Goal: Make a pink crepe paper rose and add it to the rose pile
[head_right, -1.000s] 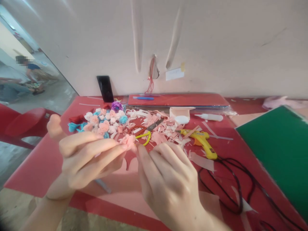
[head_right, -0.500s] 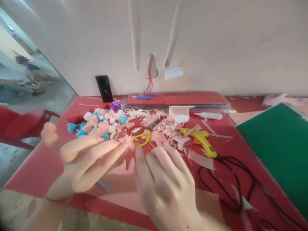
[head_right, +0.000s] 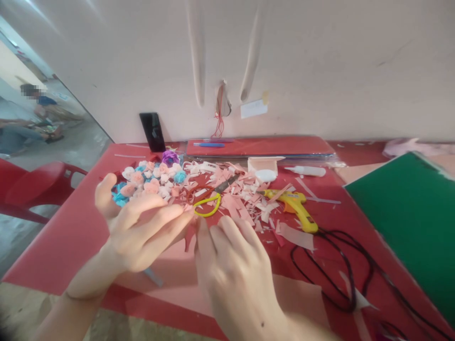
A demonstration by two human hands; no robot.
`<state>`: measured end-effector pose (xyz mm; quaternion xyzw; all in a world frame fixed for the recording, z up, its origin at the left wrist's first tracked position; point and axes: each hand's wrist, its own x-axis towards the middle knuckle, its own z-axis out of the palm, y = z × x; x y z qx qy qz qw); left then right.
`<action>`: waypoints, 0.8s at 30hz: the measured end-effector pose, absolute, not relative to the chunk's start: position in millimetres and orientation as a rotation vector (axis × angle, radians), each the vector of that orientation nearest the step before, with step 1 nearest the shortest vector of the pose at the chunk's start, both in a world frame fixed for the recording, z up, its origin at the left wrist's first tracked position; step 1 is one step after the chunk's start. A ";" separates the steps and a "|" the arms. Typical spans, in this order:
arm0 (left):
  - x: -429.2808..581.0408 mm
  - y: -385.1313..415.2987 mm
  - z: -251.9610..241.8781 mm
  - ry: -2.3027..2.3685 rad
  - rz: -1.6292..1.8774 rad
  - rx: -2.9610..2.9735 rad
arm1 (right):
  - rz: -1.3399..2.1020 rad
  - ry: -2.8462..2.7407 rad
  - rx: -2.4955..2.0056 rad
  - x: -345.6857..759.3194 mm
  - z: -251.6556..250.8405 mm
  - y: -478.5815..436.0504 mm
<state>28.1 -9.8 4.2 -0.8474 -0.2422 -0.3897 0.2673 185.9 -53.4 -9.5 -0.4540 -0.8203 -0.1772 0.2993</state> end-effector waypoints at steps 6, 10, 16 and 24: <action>26.7 -8.6 5.7 -0.670 -0.982 -2.292 | -0.479 -2.189 -1.203 184.6 -11.4 -53.5; 28.5 -7.1 1.3 -0.651 -1.044 -2.276 | -0.483 -2.194 -1.205 184.2 -12.9 -53.9; 27.3 -2.9 1.0 -0.775 -1.362 -2.155 | -0.133 -1.994 -1.080 190.1 -9.1 -40.3; 22.4 20.4 -5.9 -1.137 -1.821 -2.671 | 0.792 -1.580 -1.062 203.3 -11.7 -21.6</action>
